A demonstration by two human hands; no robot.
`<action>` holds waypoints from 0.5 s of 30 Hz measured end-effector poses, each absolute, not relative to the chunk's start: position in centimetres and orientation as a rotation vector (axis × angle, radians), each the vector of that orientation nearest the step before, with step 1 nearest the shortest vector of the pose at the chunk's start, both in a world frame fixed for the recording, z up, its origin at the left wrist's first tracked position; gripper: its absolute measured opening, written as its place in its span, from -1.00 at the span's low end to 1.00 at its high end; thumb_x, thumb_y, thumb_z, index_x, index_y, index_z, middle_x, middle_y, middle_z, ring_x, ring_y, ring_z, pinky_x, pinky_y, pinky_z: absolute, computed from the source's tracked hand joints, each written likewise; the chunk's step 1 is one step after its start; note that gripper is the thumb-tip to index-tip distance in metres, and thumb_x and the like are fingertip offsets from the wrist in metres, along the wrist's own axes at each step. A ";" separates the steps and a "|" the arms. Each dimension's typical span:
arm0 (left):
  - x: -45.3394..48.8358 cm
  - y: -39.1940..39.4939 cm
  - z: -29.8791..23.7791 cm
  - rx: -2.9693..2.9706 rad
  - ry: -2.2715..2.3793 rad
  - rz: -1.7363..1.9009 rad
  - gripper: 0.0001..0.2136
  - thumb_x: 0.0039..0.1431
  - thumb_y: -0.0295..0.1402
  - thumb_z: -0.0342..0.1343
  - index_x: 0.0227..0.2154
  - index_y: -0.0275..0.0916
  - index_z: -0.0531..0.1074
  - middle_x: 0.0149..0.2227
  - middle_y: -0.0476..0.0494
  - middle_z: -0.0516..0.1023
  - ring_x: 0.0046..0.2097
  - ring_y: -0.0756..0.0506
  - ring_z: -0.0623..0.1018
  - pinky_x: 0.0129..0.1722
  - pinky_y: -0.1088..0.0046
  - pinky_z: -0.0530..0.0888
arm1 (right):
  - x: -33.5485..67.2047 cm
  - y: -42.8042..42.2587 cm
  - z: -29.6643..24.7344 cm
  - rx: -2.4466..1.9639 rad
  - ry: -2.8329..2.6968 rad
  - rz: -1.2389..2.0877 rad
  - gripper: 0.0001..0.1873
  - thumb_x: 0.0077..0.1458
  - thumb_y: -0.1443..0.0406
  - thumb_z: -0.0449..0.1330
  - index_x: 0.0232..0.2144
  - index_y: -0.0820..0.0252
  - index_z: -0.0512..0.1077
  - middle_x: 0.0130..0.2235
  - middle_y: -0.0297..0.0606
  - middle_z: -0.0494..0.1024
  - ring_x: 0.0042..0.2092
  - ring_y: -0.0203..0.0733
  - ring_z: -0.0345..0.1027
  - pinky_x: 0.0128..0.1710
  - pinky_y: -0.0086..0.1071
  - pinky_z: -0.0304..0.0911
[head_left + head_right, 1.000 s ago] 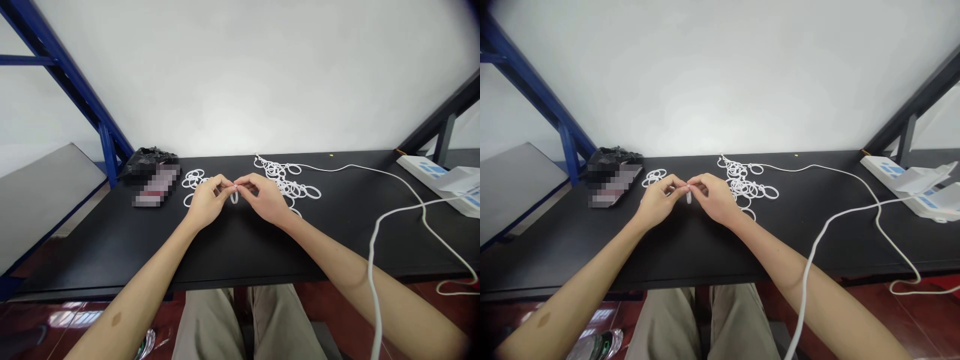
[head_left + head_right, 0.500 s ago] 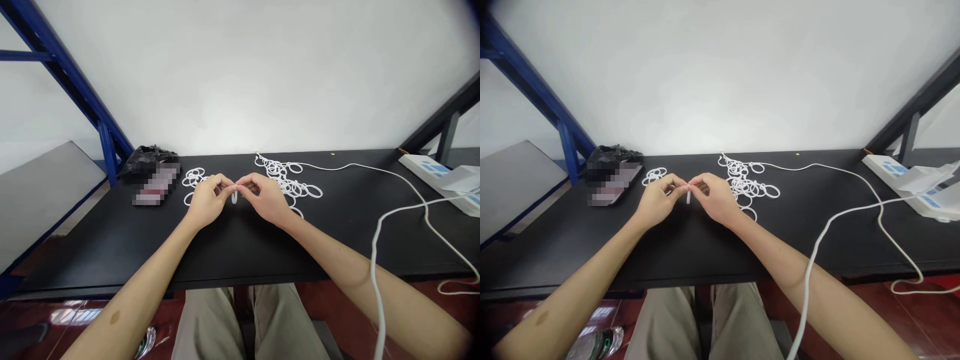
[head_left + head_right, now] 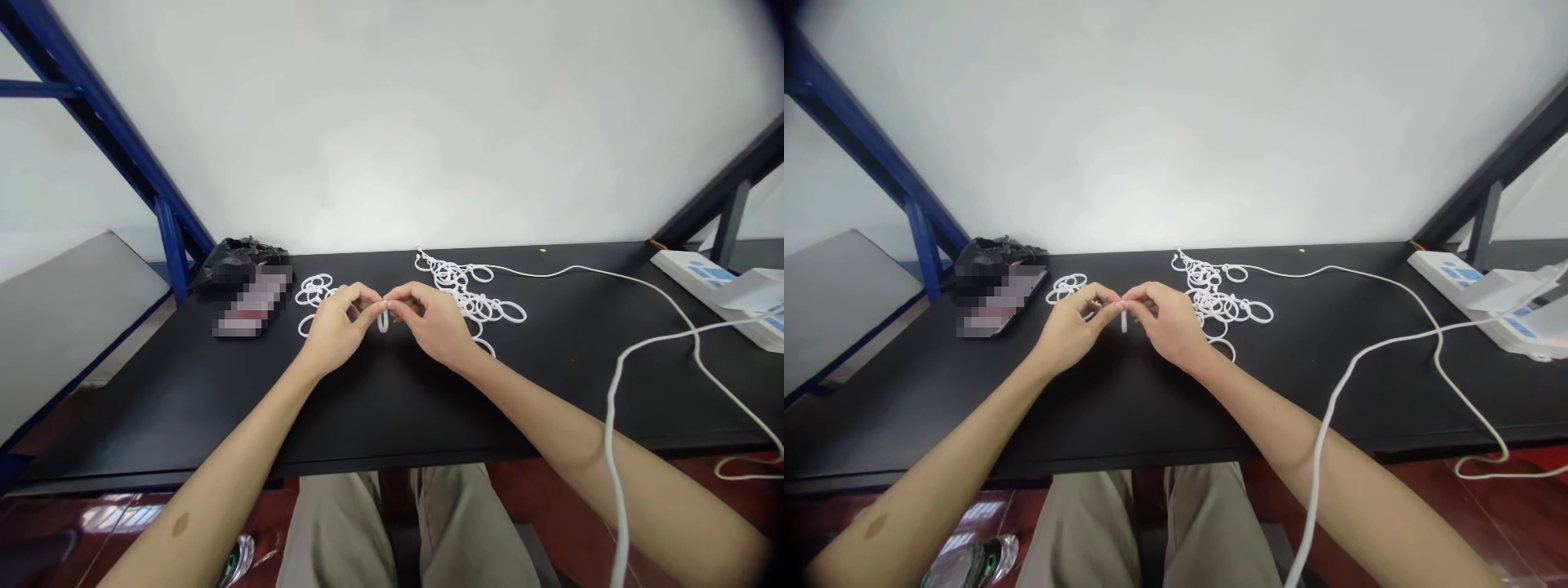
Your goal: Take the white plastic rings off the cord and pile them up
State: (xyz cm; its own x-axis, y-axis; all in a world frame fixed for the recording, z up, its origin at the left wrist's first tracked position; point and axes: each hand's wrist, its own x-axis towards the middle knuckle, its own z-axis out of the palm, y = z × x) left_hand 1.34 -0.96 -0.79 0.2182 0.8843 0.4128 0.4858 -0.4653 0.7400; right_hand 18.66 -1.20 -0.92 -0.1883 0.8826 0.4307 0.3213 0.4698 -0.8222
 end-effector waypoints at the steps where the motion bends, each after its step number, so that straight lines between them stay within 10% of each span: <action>1: 1.4 -0.9 -0.8 2.056 1.265 1.175 -0.85 0.21 -0.21 0.10 -0.36 -0.16 0.46 -0.32 -0.04 0.54 -0.27 -0.06 0.49 -0.25 0.39 0.42 | 18.7 -1.2 -0.8 -1.031 -1.737 0.719 -0.89 0.15 0.25 0.20 -0.31 0.13 0.50 -0.32 -0.31 0.62 -0.32 -0.25 0.50 -0.27 -0.35 0.42; 15: -0.9 0.7 -2.2 2.278 2.079 1.009 -0.88 0.18 -0.27 0.04 -0.42 -0.17 0.37 -0.19 -0.27 0.48 -0.06 -0.34 0.38 -0.14 0.08 0.35 | 21.4 0.6 0.2 -1.242 -1.656 0.272 -0.86 0.17 0.29 0.11 -0.28 0.15 0.48 -0.29 -0.26 0.60 -0.33 -0.21 0.42 -0.29 -0.29 0.34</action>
State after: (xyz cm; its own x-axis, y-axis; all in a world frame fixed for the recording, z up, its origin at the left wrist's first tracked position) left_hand -0.90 0.74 -2.21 -0.0117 0.8653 0.5012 0.9291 -0.1758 0.3253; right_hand 21.44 0.61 0.17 0.0349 0.8182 0.5738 0.5918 0.4458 -0.6716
